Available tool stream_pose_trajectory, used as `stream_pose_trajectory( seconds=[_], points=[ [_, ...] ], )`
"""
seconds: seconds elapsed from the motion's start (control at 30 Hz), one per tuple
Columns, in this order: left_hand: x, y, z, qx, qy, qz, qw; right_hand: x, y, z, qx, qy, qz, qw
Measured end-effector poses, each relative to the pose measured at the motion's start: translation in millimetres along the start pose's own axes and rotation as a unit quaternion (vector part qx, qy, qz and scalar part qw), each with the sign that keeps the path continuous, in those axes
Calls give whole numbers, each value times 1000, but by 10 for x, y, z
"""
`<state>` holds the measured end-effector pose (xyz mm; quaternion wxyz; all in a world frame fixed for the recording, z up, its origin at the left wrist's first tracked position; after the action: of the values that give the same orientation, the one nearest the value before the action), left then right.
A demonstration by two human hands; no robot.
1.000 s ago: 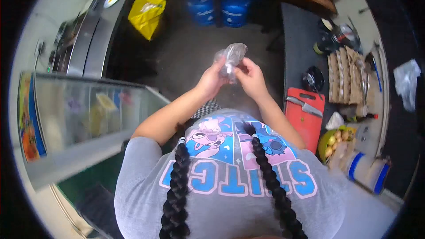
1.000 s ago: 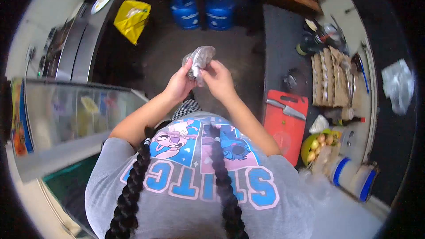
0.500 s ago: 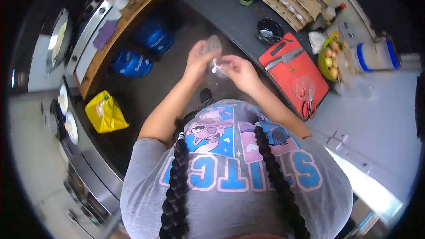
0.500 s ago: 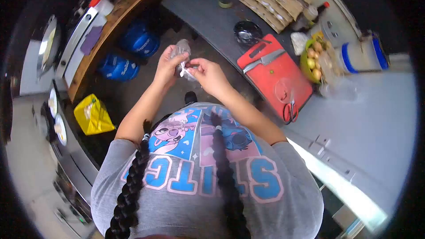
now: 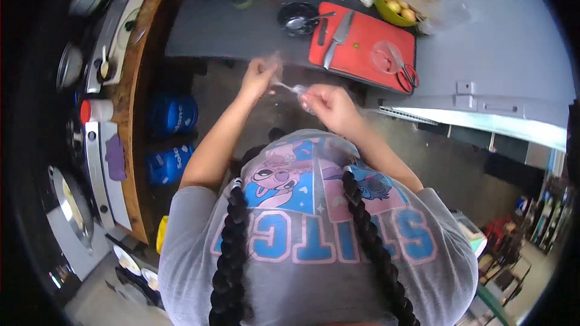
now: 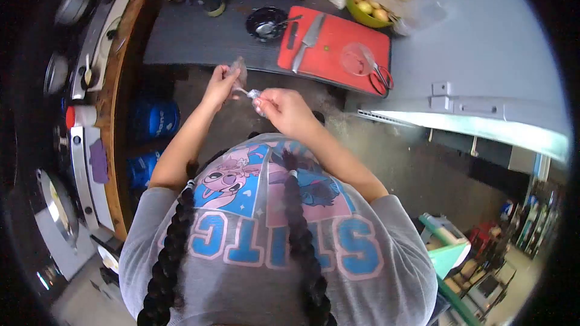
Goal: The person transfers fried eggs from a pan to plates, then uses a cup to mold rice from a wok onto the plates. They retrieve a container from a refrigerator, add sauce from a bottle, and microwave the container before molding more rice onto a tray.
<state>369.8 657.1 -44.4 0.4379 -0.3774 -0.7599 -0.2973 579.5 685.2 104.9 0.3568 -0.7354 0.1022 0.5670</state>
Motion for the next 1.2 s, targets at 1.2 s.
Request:
stream_pose_trajectory(
  seconds=[1.2],
  points=[
    [1949,3528,-1101,-312,541,266,734,473,-3337,-601,181,-198,207,941]
  ],
)
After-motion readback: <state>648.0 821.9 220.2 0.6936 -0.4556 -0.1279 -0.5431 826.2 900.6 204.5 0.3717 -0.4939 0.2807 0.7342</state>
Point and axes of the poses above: each hand's wrist, its own z-axis towards the middle knuckle, its own y-axis out of the palm, x = y × z, the point moved 5 cm from there along z, towards the middle knuckle, and after that the axes turned 9 degrees about -z, right-handed, at the moved point
